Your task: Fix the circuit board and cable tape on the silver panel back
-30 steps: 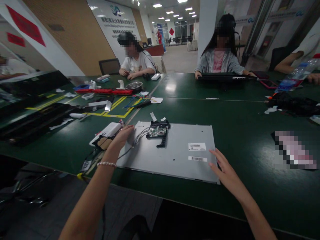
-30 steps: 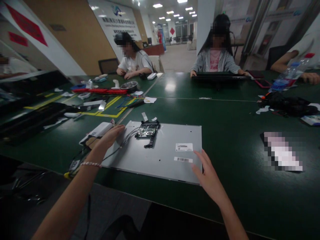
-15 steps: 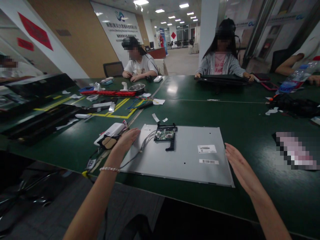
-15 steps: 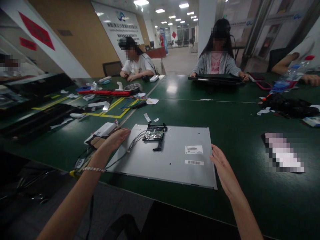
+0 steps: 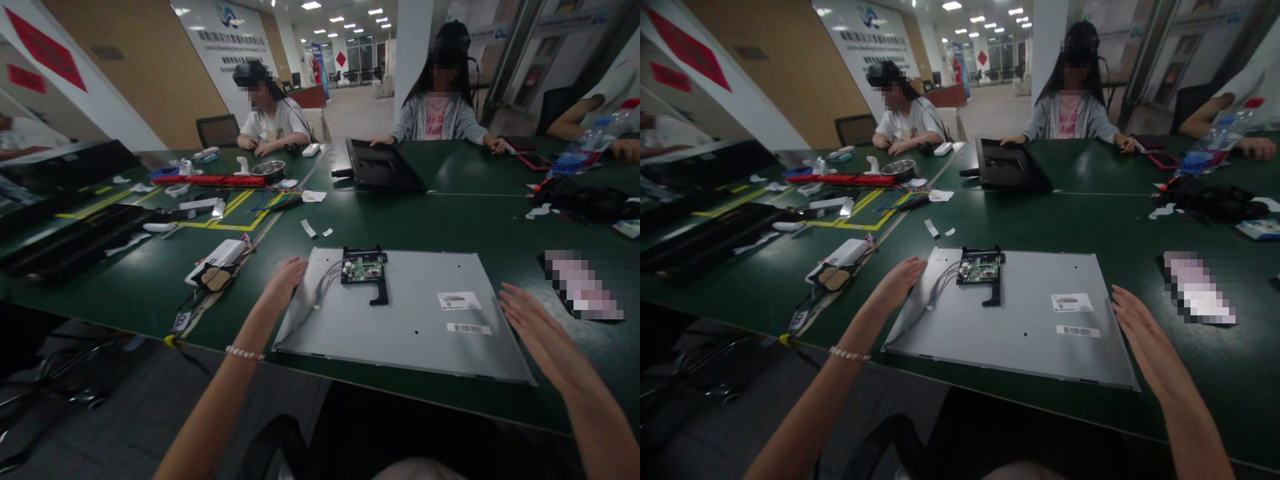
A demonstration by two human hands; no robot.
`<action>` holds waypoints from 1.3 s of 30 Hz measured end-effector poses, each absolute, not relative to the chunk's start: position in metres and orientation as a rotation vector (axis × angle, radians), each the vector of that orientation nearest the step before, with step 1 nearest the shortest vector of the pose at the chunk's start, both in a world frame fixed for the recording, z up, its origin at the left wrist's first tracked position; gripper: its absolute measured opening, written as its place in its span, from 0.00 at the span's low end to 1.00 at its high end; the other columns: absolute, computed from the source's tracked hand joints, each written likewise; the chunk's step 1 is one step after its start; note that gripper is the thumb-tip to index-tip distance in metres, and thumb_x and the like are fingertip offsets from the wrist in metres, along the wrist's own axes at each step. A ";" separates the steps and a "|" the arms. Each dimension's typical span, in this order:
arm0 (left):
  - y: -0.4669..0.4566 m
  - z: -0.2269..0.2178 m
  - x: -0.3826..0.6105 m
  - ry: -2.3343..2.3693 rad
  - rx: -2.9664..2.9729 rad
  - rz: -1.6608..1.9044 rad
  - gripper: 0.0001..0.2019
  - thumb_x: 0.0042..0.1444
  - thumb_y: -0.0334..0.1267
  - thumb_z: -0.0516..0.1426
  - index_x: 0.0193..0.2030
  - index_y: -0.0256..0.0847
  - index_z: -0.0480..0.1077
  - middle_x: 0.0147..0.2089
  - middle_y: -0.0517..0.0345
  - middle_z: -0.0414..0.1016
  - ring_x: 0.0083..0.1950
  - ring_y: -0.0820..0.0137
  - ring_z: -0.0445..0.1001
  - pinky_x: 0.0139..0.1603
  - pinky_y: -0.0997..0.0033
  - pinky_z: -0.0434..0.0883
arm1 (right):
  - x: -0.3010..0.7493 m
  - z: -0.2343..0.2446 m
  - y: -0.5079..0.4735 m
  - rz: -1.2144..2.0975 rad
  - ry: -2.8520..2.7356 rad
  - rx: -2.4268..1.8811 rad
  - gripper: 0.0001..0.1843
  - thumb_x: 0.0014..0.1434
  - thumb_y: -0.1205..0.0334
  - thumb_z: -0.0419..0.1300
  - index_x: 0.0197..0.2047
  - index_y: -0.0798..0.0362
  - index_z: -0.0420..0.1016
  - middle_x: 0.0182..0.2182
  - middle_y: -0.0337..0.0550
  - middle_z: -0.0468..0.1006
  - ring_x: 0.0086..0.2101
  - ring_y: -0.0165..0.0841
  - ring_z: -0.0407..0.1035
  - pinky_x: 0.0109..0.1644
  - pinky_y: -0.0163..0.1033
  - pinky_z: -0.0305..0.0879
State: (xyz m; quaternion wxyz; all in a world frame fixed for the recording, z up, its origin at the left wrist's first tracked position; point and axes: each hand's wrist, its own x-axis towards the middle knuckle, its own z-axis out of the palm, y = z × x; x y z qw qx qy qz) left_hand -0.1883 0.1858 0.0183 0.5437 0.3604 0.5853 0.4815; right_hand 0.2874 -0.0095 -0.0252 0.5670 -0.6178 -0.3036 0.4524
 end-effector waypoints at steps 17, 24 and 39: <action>0.155 0.015 -0.094 1.376 2.150 0.626 0.43 0.54 0.48 0.60 0.72 0.42 0.45 0.76 0.42 0.34 0.76 0.48 0.34 0.73 0.45 0.42 | 0.334 -0.054 -0.033 0.360 -1.322 -2.013 0.38 0.60 0.40 0.52 0.68 0.50 0.58 0.63 0.55 0.66 0.61 0.54 0.62 0.63 0.61 0.59; 0.184 0.022 -0.062 0.943 2.263 0.358 0.53 0.47 0.48 0.65 0.74 0.41 0.40 0.76 0.40 0.36 0.76 0.49 0.36 0.73 0.47 0.44 | 0.327 -0.078 -0.034 -0.035 -1.853 -1.986 0.34 0.65 0.44 0.45 0.67 0.54 0.60 0.67 0.53 0.60 0.66 0.54 0.49 0.67 0.64 0.50; 0.139 0.012 -0.023 0.819 2.224 0.455 0.49 0.45 0.42 0.65 0.73 0.42 0.47 0.72 0.41 0.45 0.72 0.46 0.51 0.71 0.45 0.55 | 0.325 -0.074 -0.034 -0.120 -1.887 -2.031 0.33 0.65 0.45 0.45 0.66 0.56 0.62 0.66 0.56 0.61 0.65 0.54 0.51 0.66 0.63 0.52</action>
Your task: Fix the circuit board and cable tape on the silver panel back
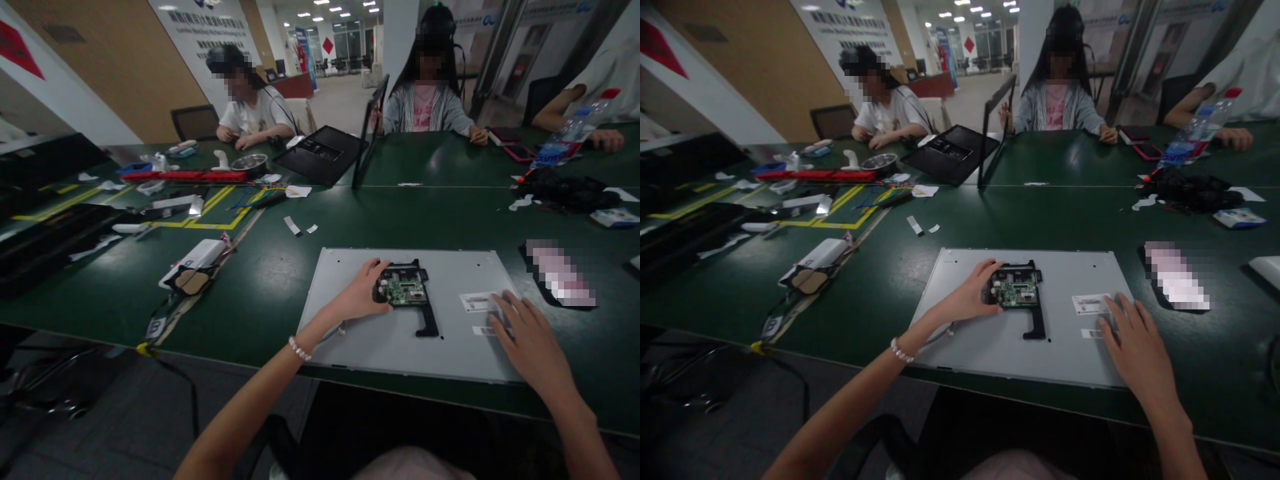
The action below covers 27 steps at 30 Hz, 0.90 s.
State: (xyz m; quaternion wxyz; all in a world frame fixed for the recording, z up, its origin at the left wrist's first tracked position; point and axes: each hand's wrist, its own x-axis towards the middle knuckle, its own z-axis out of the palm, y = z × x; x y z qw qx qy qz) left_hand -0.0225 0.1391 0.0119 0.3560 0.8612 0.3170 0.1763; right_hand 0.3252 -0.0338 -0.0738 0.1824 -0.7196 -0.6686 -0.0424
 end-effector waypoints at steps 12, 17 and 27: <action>0.099 0.009 -0.013 0.850 2.337 0.346 0.51 0.52 0.49 0.64 0.75 0.46 0.37 0.77 0.43 0.31 0.75 0.45 0.41 0.71 0.42 0.51 | 0.324 -0.069 -0.035 -0.038 -1.839 -2.071 0.32 0.65 0.46 0.45 0.66 0.54 0.62 0.67 0.53 0.60 0.66 0.55 0.50 0.66 0.64 0.52; 0.099 0.022 -0.054 0.945 2.357 0.290 0.52 0.54 0.54 0.62 0.75 0.53 0.31 0.77 0.47 0.26 0.76 0.47 0.36 0.71 0.41 0.46 | 0.322 -0.068 -0.035 -0.056 -1.843 -2.001 0.32 0.65 0.46 0.46 0.66 0.55 0.62 0.67 0.53 0.60 0.66 0.53 0.50 0.67 0.63 0.50; 0.180 0.030 -0.138 1.414 2.406 0.328 0.36 0.58 0.47 0.58 0.70 0.41 0.54 0.73 0.43 0.50 0.74 0.51 0.48 0.72 0.50 0.47 | 0.328 -0.075 -0.035 -0.045 -1.855 -2.025 0.33 0.64 0.44 0.45 0.66 0.53 0.62 0.66 0.52 0.62 0.65 0.54 0.50 0.66 0.64 0.51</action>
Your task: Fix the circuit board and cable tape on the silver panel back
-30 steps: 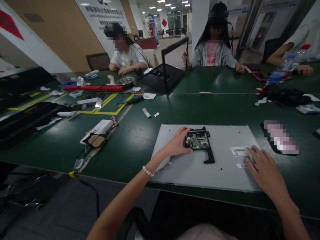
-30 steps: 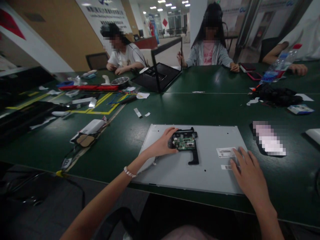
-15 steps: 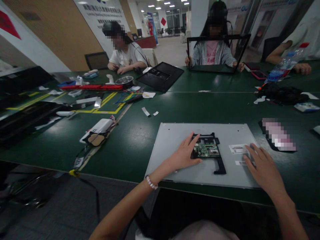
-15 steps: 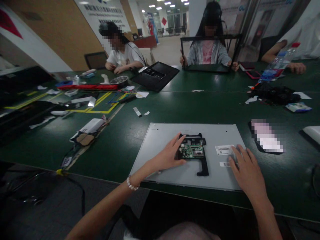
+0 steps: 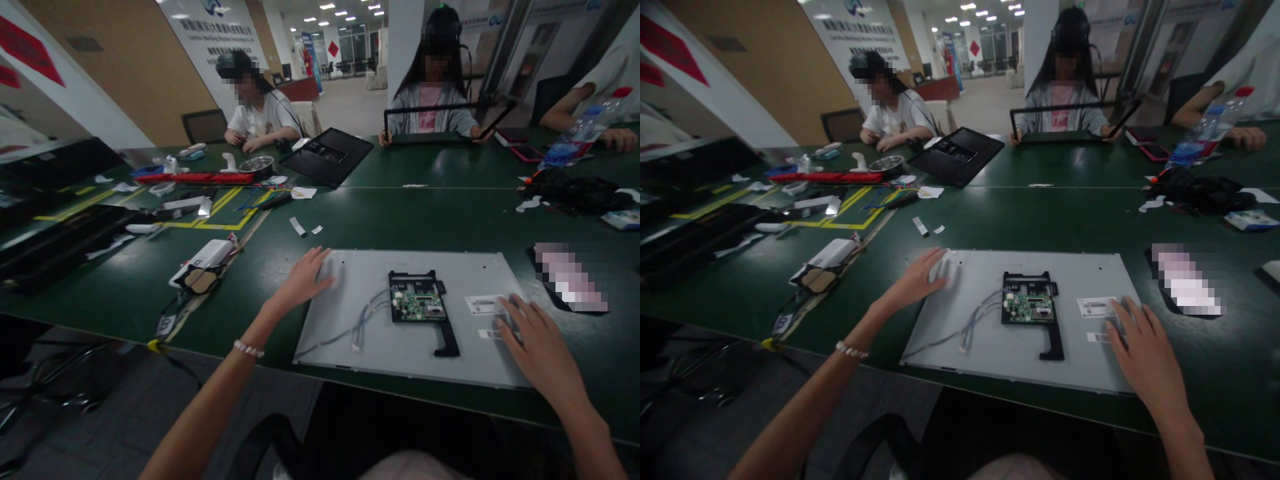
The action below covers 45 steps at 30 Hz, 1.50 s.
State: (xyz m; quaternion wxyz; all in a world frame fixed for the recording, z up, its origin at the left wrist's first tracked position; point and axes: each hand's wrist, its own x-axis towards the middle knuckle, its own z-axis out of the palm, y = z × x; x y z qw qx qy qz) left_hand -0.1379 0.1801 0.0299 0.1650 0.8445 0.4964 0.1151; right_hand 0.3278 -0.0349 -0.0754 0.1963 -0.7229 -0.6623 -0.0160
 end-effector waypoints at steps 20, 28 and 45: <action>0.322 0.013 -0.167 1.921 2.640 0.053 0.20 0.63 0.24 0.45 0.58 0.36 0.69 0.53 0.40 0.76 0.53 0.58 0.76 0.53 0.63 0.70 | 0.329 -0.076 -0.035 -0.149 -1.934 -2.052 0.34 0.66 0.44 0.42 0.66 0.56 0.61 0.66 0.55 0.61 0.65 0.53 0.52 0.65 0.63 0.55; 0.330 0.014 -0.164 1.674 2.909 -0.153 0.16 0.69 0.37 0.48 0.58 0.36 0.68 0.48 0.43 0.77 0.49 0.60 0.78 0.48 0.66 0.72 | 0.326 -0.073 -0.035 -0.139 -1.910 -2.066 0.35 0.66 0.42 0.41 0.66 0.57 0.63 0.65 0.56 0.62 0.64 0.54 0.51 0.65 0.62 0.54; 0.324 -0.001 -0.164 1.833 2.805 0.040 0.17 0.66 0.28 0.46 0.53 0.32 0.73 0.52 0.41 0.77 0.50 0.62 0.77 0.53 0.68 0.71 | 0.327 -0.075 -0.036 -0.128 -1.907 -2.103 0.32 0.67 0.45 0.43 0.67 0.54 0.60 0.67 0.52 0.60 0.65 0.51 0.51 0.66 0.61 0.54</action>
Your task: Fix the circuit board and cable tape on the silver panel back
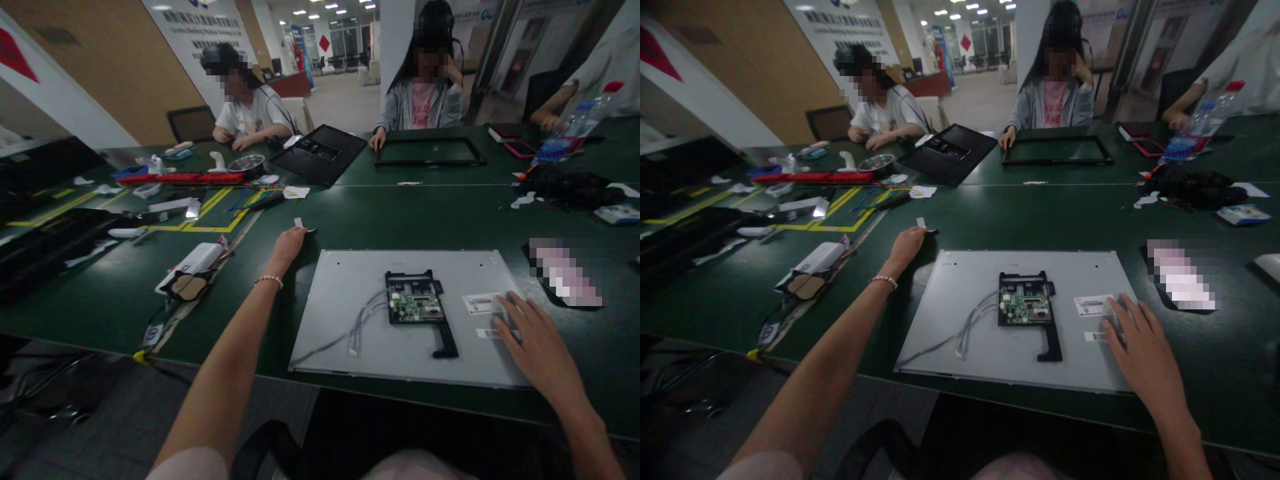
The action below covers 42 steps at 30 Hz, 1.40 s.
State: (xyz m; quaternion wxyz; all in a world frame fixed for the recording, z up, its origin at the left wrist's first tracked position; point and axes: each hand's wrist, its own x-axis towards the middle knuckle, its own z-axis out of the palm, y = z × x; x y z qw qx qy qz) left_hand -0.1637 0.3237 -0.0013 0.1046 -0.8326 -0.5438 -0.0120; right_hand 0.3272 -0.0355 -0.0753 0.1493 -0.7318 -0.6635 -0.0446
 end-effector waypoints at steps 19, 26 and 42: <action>0.296 0.006 -0.157 -1.583 -2.474 -0.086 0.17 0.66 0.30 0.46 0.53 0.34 0.73 0.54 0.43 0.76 0.49 0.62 0.78 0.50 0.67 0.73 | 0.327 -0.074 -0.037 -0.117 -1.885 -2.102 0.33 0.66 0.44 0.43 0.66 0.54 0.62 0.66 0.52 0.60 0.65 0.52 0.51 0.65 0.61 0.54; 0.251 0.026 -0.114 -1.420 -2.588 -0.360 0.17 0.65 0.29 0.48 0.54 0.35 0.73 0.54 0.47 0.78 0.50 0.63 0.78 0.52 0.66 0.73 | 0.325 -0.071 -0.036 -0.127 -1.914 -2.089 0.33 0.67 0.45 0.42 0.66 0.56 0.62 0.66 0.55 0.61 0.65 0.51 0.51 0.67 0.60 0.52; 0.288 0.031 -0.143 -1.349 -2.675 0.115 0.16 0.64 0.38 0.53 0.56 0.40 0.71 0.54 0.49 0.76 0.53 0.63 0.75 0.52 0.69 0.70 | 0.325 -0.070 -0.037 -0.116 -1.885 -2.085 0.33 0.66 0.44 0.42 0.66 0.55 0.62 0.66 0.55 0.61 0.65 0.53 0.52 0.64 0.62 0.55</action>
